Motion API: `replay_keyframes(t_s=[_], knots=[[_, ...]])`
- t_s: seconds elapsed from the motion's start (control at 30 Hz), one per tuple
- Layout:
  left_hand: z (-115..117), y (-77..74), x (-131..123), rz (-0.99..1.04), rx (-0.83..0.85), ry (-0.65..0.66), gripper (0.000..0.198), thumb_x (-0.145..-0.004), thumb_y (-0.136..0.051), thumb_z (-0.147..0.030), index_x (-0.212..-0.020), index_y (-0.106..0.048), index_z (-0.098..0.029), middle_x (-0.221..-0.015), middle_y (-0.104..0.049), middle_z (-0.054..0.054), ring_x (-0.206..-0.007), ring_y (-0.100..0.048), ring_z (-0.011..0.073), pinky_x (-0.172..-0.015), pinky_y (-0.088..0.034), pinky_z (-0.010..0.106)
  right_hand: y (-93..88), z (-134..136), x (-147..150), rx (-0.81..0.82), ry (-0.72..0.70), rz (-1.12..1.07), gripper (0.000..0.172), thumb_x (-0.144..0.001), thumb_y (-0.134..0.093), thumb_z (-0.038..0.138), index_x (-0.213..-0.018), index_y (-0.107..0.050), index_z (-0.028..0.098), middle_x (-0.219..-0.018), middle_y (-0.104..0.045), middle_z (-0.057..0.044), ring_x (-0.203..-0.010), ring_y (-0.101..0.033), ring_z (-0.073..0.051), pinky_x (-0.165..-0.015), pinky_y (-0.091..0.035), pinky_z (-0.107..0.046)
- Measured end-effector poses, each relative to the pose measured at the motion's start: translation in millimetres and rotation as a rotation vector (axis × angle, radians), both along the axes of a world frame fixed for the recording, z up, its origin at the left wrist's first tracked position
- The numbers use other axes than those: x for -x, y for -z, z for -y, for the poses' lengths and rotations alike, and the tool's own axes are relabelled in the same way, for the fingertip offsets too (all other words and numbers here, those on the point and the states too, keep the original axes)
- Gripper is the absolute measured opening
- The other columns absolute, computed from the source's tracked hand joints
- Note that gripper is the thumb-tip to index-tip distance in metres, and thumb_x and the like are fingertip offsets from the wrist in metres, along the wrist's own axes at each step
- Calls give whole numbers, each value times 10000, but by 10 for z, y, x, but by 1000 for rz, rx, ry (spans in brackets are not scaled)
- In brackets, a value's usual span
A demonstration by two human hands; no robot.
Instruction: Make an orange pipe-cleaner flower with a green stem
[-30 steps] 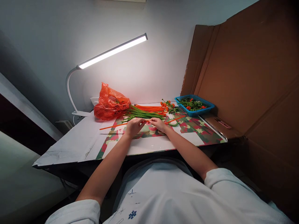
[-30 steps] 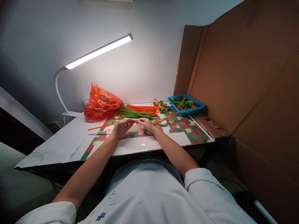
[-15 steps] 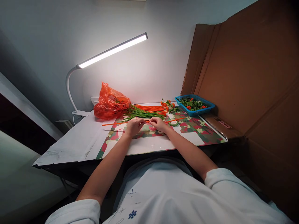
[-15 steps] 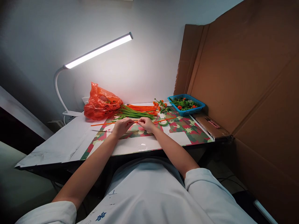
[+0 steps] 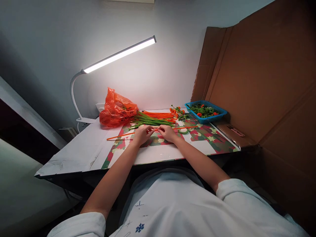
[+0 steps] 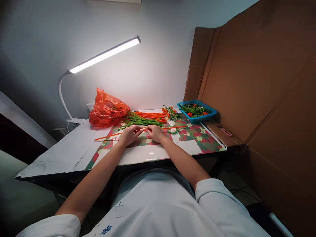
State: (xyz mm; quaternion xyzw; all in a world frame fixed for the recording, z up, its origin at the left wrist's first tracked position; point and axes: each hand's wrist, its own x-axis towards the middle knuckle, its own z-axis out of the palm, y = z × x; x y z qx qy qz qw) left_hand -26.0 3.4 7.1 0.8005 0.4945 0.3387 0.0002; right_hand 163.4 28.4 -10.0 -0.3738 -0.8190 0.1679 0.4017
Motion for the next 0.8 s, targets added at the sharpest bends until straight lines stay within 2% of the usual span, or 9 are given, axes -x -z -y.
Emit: replay_keyframes(t_s=[0.27,0.4,0.57,0.7,0.8], knots=[[-20,32,-10,119,232,137,236,-824,-539,-334,-750,-677,-157,-656,-633,12,-584,-499,131,-562,-369,240,-37,29,-20,-125,12,178,136,-848,-543,110,-811,-655,179,-792,-686,-22,-724,-572,-152,-769,-330,-290],[-33,33,18,197,362,179,325,-800,-554,-442,-659,-604,-153,-564,-528,-21,-528,-412,103,-497,-314,224,-68,45,-28,-203,10,268,145,-874,-529,110,-844,-657,170,-797,-682,-30,-758,-577,-159,-762,-314,-290],[-28,-27,80,287,589,234,440,-734,-591,-583,-641,-537,-157,-540,-486,-40,-449,-352,69,-420,-254,205,-119,67,-10,-355,-7,387,160,-912,-490,132,-875,-644,152,-864,-677,-73,-804,-544,-186,-743,-297,-305],[7,-91,113,345,741,261,469,-681,-646,-604,-606,-483,-170,-499,-406,-64,-403,-284,50,-388,-190,201,-129,82,23,-468,-25,478,198,-913,-458,102,-823,-631,142,-834,-659,-90,-760,-498,-199,-677,-267,-321],[36,-159,144,384,834,309,458,-666,-682,-561,-575,-447,-178,-481,-337,-77,-400,-261,45,-383,-182,198,-146,101,31,-549,-41,508,217,-938,-428,122,-858,-628,151,-838,-647,-84,-764,-477,-200,-678,-261,-328]])
